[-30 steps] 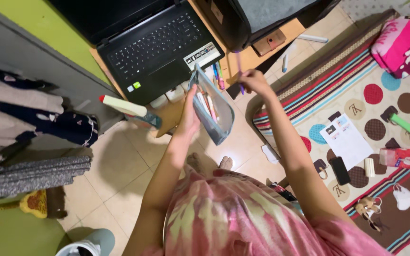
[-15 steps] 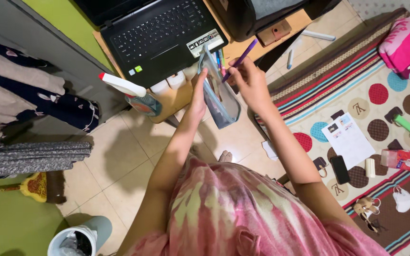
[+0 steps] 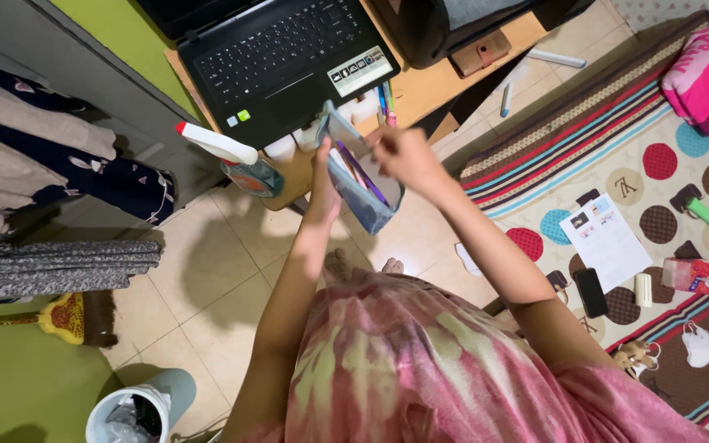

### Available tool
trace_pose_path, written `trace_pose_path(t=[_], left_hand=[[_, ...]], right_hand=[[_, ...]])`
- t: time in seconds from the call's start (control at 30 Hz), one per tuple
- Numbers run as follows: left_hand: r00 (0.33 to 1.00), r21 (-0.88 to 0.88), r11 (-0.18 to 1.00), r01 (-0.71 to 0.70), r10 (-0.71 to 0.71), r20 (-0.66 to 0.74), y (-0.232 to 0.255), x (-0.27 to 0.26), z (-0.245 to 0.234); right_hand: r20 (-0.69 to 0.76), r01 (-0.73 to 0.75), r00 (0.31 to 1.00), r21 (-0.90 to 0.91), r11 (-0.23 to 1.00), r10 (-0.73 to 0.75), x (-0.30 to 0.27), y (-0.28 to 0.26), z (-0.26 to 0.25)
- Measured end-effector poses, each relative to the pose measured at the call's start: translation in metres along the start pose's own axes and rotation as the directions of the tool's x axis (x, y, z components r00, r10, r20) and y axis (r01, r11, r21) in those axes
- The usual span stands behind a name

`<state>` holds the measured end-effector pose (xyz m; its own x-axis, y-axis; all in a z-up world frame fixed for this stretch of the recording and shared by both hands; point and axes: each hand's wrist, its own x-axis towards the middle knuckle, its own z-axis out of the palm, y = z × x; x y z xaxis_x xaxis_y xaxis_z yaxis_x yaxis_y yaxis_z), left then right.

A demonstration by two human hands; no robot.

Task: The person organizes stationery items by placing pens and pencils into a transparent pencil case. They then zip the case closed and place it inside a larger gray bag. Finally, they pick up a yellow pouch and place it into the same gray bag.

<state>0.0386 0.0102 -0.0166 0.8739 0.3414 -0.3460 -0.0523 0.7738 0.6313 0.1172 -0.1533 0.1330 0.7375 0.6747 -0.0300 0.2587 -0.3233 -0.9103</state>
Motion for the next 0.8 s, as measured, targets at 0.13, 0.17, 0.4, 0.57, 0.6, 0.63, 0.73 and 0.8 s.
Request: trace_pose_path(t=[0.13,0.17,0.4,0.57,0.6,0.63,0.73,0.8], left_hand=[[0.999,0.047,0.998,-0.052,0.052,-0.005,0.004,-0.016,-0.011],[0.999,0.041,0.999,-0.026,0.027,-0.039,0.005,-0.017,-0.013],[0.988,0.038,0.995,0.091,-0.085,-0.132,0.014,-0.028,-0.024],[0.992,-0.011,0.998,0.057,-0.058,-0.114,0.015,-0.019,-0.028],[0.995,-0.007,0.999,0.036,-0.037,-0.089,0.015,-0.017,-0.028],[0.998,-0.005,1.0,0.015,-0.015,-0.064,0.015,-0.015,-0.027],[0.998,0.014,1.0,0.026,-0.025,-0.055,0.017,-0.011,-0.017],[1.0,0.027,0.999,0.026,-0.026,-0.015,0.021,-0.01,-0.008]], right_hand=[[-0.176,-0.089,0.977,0.163,0.983,0.118,0.037,0.044,-0.024],[-0.217,-0.109,0.967,0.136,0.985,0.137,0.05,0.067,-0.026],[-0.367,-0.171,0.929,-0.289,0.942,0.056,0.109,0.225,0.008],[-0.402,-0.271,0.904,-0.281,0.921,0.144,0.119,0.264,0.023],[-0.443,-0.272,0.884,-0.231,0.934,0.148,0.12,0.269,0.023],[-0.483,-0.271,0.862,-0.18,0.946,0.155,0.12,0.274,0.022],[-0.516,-0.265,0.805,0.131,0.955,0.293,0.114,0.282,0.008],[-0.525,-0.206,0.781,0.297,0.933,0.339,0.101,0.282,-0.004]])
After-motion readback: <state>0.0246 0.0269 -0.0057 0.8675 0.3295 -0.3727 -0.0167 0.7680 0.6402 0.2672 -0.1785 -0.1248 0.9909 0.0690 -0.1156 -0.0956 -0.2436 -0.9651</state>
